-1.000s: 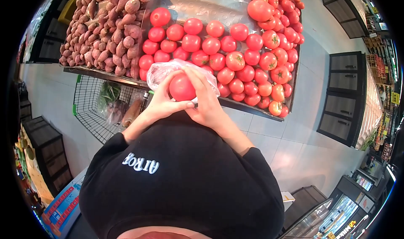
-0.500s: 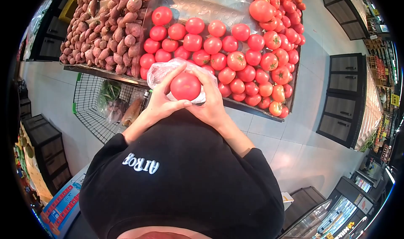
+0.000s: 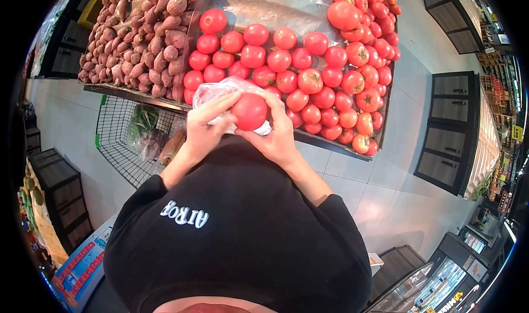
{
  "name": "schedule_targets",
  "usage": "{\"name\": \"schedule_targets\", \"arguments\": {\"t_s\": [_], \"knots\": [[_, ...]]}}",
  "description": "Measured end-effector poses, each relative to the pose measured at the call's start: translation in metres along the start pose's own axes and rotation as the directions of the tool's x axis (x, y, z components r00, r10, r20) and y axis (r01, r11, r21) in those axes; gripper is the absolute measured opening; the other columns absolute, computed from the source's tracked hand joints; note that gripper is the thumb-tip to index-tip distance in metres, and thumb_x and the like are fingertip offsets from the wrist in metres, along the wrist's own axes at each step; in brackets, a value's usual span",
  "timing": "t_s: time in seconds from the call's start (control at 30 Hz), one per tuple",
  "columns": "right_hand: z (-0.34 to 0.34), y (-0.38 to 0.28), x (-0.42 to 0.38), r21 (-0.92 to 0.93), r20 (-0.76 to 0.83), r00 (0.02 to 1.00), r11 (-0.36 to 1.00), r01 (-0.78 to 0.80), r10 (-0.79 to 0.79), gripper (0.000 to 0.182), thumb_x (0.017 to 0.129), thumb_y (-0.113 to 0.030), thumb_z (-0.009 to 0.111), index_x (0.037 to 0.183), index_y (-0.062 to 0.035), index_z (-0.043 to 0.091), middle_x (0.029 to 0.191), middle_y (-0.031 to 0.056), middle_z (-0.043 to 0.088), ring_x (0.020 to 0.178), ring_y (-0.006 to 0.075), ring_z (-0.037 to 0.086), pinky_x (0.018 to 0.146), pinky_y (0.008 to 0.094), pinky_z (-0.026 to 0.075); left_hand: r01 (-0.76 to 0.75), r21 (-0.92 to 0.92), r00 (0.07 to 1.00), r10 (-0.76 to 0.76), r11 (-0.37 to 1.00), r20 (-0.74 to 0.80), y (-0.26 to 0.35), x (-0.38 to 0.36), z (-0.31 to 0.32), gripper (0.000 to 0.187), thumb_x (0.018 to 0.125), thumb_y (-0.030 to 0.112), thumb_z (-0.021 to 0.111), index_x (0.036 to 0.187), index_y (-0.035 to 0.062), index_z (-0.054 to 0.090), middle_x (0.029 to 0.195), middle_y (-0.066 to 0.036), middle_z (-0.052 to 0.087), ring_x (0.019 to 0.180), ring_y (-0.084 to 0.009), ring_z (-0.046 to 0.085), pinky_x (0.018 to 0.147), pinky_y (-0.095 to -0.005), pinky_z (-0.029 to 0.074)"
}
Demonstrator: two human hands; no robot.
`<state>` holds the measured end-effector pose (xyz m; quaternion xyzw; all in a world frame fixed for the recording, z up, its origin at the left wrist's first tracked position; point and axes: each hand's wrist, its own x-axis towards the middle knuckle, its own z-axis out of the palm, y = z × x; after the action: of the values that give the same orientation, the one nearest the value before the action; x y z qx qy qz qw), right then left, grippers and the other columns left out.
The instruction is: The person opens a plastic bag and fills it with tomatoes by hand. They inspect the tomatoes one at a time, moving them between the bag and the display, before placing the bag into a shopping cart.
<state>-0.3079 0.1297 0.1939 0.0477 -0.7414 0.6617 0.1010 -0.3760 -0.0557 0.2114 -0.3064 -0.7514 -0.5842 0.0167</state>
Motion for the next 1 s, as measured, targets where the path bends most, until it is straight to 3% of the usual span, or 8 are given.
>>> {"name": "schedule_targets", "arguments": {"t_s": [0.1,0.33,0.43,0.63,0.77,0.87,0.97,1.0], "knots": [[0.001,-0.004,-0.003,0.107,-0.03,0.996,0.991,-0.084,0.087,0.084,0.076,-0.004,0.09,0.147,-0.0009,0.044,0.141,0.0155,0.056,0.13,0.0238,0.058,0.106,0.0379,0.053,0.129,-0.05,0.985,-0.134,0.99,-0.105,-0.001,0.007,-0.01,0.018,0.092,0.005,0.075,0.109,0.0022,0.079,0.104,-0.013,0.079,0.101,-0.0213,0.075,0.091,-0.0318,0.057],[-0.001,-0.001,-0.002,0.14,0.035,0.996,0.987,-0.083,0.079,0.089,0.077,0.004,0.087,0.151,-0.0014,0.038,0.146,0.0132,0.051,0.133,0.0225,0.057,0.108,0.037,0.052,0.147,-0.251,0.982,-0.171,0.957,-0.077,-0.005,0.011,-0.009,0.014,0.097,-0.002,0.067,0.109,-0.0037,0.073,0.115,-0.016,0.075,0.112,-0.0218,0.069,0.098,-0.033,0.054],[0.0,-0.001,-0.002,0.144,0.043,0.996,0.986,-0.081,0.076,0.089,0.077,0.004,0.087,0.152,-0.0016,0.038,0.146,0.0131,0.051,0.134,0.0228,0.056,0.11,0.0376,0.051,0.31,-0.483,0.938,-0.346,0.819,0.016,-0.001,0.014,0.002,0.016,0.096,0.005,0.072,0.109,-0.0033,0.072,0.11,-0.011,0.075,0.104,-0.0156,0.071,0.092,-0.03,0.055],[-0.001,-0.001,-0.002,0.14,0.03,0.996,0.986,-0.092,0.089,0.09,0.076,0.003,0.088,0.151,-0.0019,0.039,0.145,0.0124,0.052,0.133,0.0227,0.056,0.11,0.0376,0.05,0.378,-0.502,0.91,-0.411,0.778,0.047,-0.028,0.006,-0.002,0.015,0.102,0.011,0.067,0.11,-0.0015,0.066,0.107,-0.007,0.073,0.095,-0.0102,0.067,0.086,-0.0257,0.054],[0.0,-0.004,-0.001,0.232,0.0,0.989,0.962,-0.143,0.147,0.089,0.076,0.002,0.089,0.151,-0.0024,0.04,0.143,0.0117,0.053,0.132,0.0222,0.057,0.109,0.0371,0.05,0.296,-0.538,0.907,-0.409,0.789,-0.102,-0.025,0.011,-0.004,0.017,0.108,0.018,0.058,0.105,0.0016,0.061,0.099,-0.007,0.072,0.093,-0.01,0.063,0.09,-0.0269,0.049],[-0.001,-0.005,0.0,0.208,0.009,0.985,0.963,-0.17,0.172,0.089,0.076,0.0,0.089,0.15,-0.0026,0.041,0.143,0.0115,0.052,0.132,0.0222,0.057,0.109,0.0368,0.05,0.379,-0.545,0.874,-0.483,0.748,-0.055,-0.027,0.008,-0.009,0.013,0.106,0.016,0.062,0.106,0.0028,0.061,0.108,-0.01,0.07,0.103,-0.0123,0.063,0.095,-0.029,0.049],[0.001,-0.006,-0.001,0.211,0.0,0.981,0.959,-0.191,0.196,0.088,0.077,-0.001,0.089,0.15,-0.0028,0.041,0.143,0.0112,0.053,0.132,0.0223,0.057,0.109,0.0368,0.05,0.211,-0.674,0.963,-0.271,0.708,0.017,-0.015,0.01,0.002,0.018,0.099,0.011,0.07,0.113,0.0027,0.062,0.118,-0.01,0.068,0.105,-0.0116,0.065,0.095,-0.0264,0.052],[0.001,-0.005,0.0,0.201,0.006,0.984,0.963,-0.178,0.18,0.087,0.077,-0.001,0.089,0.15,-0.0029,0.042,0.143,0.0112,0.052,0.132,0.0223,0.057,0.109,0.0368,0.05,0.245,-0.598,0.966,-0.247,0.763,0.081,-0.014,0.011,0.001,0.024,0.098,0.012,0.073,0.117,0.0031,0.062,0.121,-0.009,0.067,0.106,-0.0118,0.065,0.095,-0.0272,0.052]]}}
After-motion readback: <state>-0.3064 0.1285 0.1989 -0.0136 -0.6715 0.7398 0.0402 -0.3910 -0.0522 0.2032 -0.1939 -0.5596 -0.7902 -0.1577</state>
